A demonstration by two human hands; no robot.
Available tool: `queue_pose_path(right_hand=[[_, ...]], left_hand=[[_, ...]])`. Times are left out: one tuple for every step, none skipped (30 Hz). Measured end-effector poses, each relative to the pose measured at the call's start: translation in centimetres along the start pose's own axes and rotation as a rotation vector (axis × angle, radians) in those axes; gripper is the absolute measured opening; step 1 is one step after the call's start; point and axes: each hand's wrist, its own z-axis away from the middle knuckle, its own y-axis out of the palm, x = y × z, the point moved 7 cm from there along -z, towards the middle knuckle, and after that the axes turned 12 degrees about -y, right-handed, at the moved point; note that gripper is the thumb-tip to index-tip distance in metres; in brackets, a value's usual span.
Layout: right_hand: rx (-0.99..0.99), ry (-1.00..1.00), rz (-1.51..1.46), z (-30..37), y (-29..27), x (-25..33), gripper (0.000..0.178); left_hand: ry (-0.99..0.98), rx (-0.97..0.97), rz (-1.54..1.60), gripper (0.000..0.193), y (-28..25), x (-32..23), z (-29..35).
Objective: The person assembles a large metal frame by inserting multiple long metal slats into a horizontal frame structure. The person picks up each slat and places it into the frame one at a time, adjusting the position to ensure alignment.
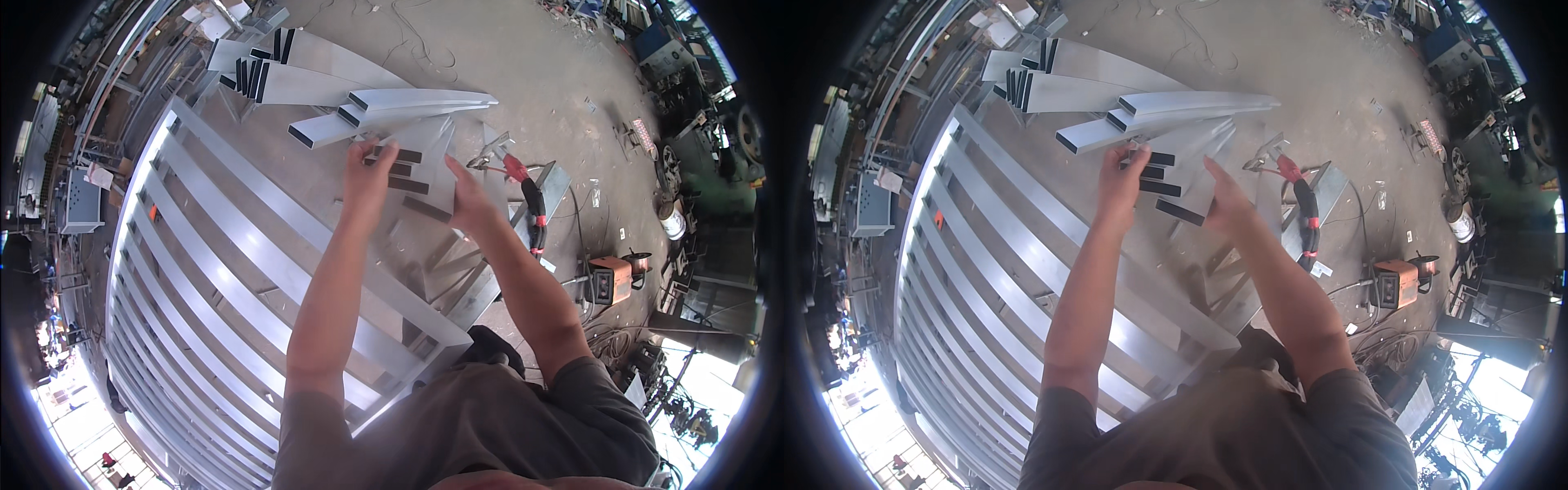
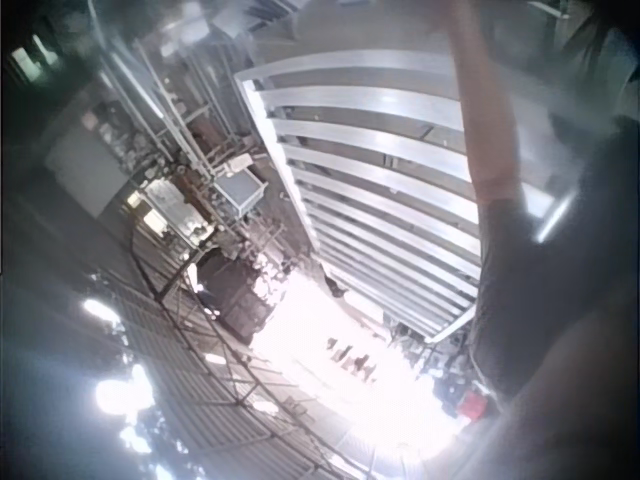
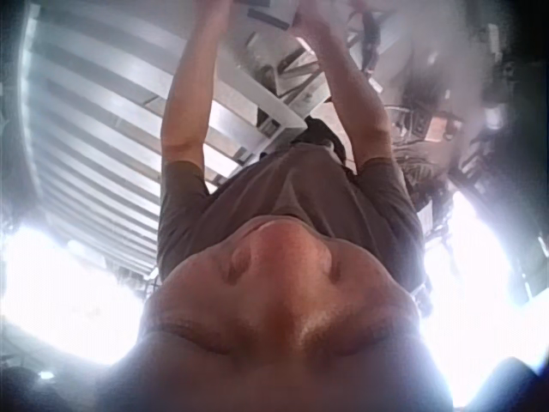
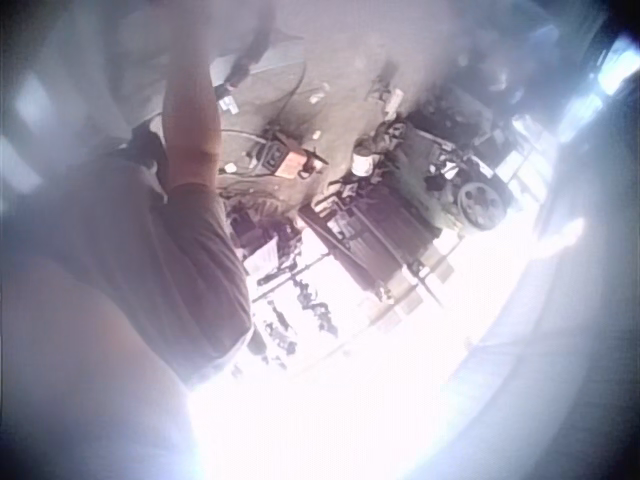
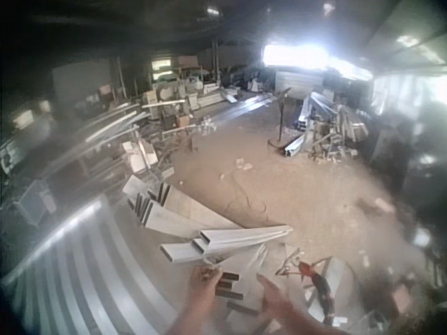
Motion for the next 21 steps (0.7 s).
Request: queue_pose_path(right_hand=[[-0.009, 0.03, -0.04, -0.1, -0.5, 0.4, 0.054], [0.032, 0.034, -0.023, -0.4, -0.6, 1.2, 0.054], [-0.01, 0.045, -0.001, -0.6, -1.1, 1.7, 0.055], [-0.089, 0.013, 0.043, -0.9, -1.7, 2.4, 0.055], [-0.043, 0.02, 0.069, -1.3, -1.2, 2.7, 0.056], [-0.038, -0.01, 0.114, -1.7, -0.8, 2.7, 0.057], [-0.085, -0.027, 0.155, -2.0, -0.7, 2.8, 0.058], [-0.08, -0.056, 0.184, -2.0, -0.3, 3.0, 0.057], [-0.128, -0.08, 0.213, -1.8, -0.3, 3.1, 0.056], [-0.137, -0.086, 0.226, -1.5, -0.1, 3.5, 0.055], [-0.163, -0.079, 0.213, -1.0, 0.1, 3.8, 0.057], [-0.157, -0.048, 0.185, -0.1, 0.1, 4.0, 0.059], [-0.131, -0.026, 0.172, 0.9, 0.4, 4.2, 0.061], [-0.135, -0.088, 0.209, 1.9, 0.7, 4.5, 0.06], [-0.153, -0.171, 0.216, 3.2, 1.0, 4.8, 0.057], [-0.129, -0.223, 0.211, 4.6, 1.7, 4.7, 0.054], [-0.04, -0.327, 0.152, 6.2, 2.9, 4.9, 0.048], [-0.088, -0.258, 0.112, 7.4, 3.4, 4.5, 0.042], [-0.098, -0.243, 0.099, 9.1, 3.9, 4.3, 0.041], [-0.101, -0.194, 0.094, 10.7, 4.6, 4.2, 0.041], [0.032, -0.214, 0.038, 12.5, 6.0, 4.2, 0.042]], left_hand=[[-0.108, 0.071, 0.106, 0.057, 0.5, 0.8, -0.5], [-0.229, 0.119, 0.197, 0.053, 1.1, 1.5, -1.0], [-0.351, 0.168, 0.286, 0.05, 1.7, 2.3, -1.5], [-0.334, 0.207, 0.317, 0.046, 2.2, 2.1, -1.9], [-0.31, 0.245, 0.347, 0.043, 2.9, 1.8, -2.3], [-0.312, 0.278, 0.371, 0.041, 3.3, 1.6, -2.4], [-0.228, 0.306, 0.261, 0.04, 4.0, 0.9, -2.3], [-0.166, 0.33, 0.145, 0.038, 4.8, 0.1, -2.1], [-0.185, 0.309, 0.016, 0.039, 5.5, 0.0, -1.4], [-0.226, 0.325, 0.053, 0.04, 6.5, -0.3, -0.6], [-0.155, 0.29, 0.053, 0.04, 7.0, -1.7, 0.1], [-0.111, 0.252, 0.047, 0.04, 7.4, -2.7, 1.2], [-0.067, 0.209, 0.046, 0.04, 7.3, -3.7, 2.4], [-0.097, 0.292, -0.024, 0.046, 7.3, -4.7, 3.4], [-0.136, 0.39, -0.071, 0.046, 7.6, -5.7, 4.6], [-0.185, 0.461, -0.104, 0.045, 7.6, -6.7, 5.7], [-0.159, 0.524, -0.093, 0.036, 7.8, -7.9, 7.4], [-0.17, 0.435, -0.203, 0.034, 7.2, -9.0, 8.7], [-0.128, 0.456, -0.229, 0.037, 6.9, -10.4, 10.4], [-0.074, 0.418, -0.247, 0.039, 6.8, -12.0, 12.4], [-0.057, 0.373, -0.28, 0.041, 5.9, -13.6, 14.2]])
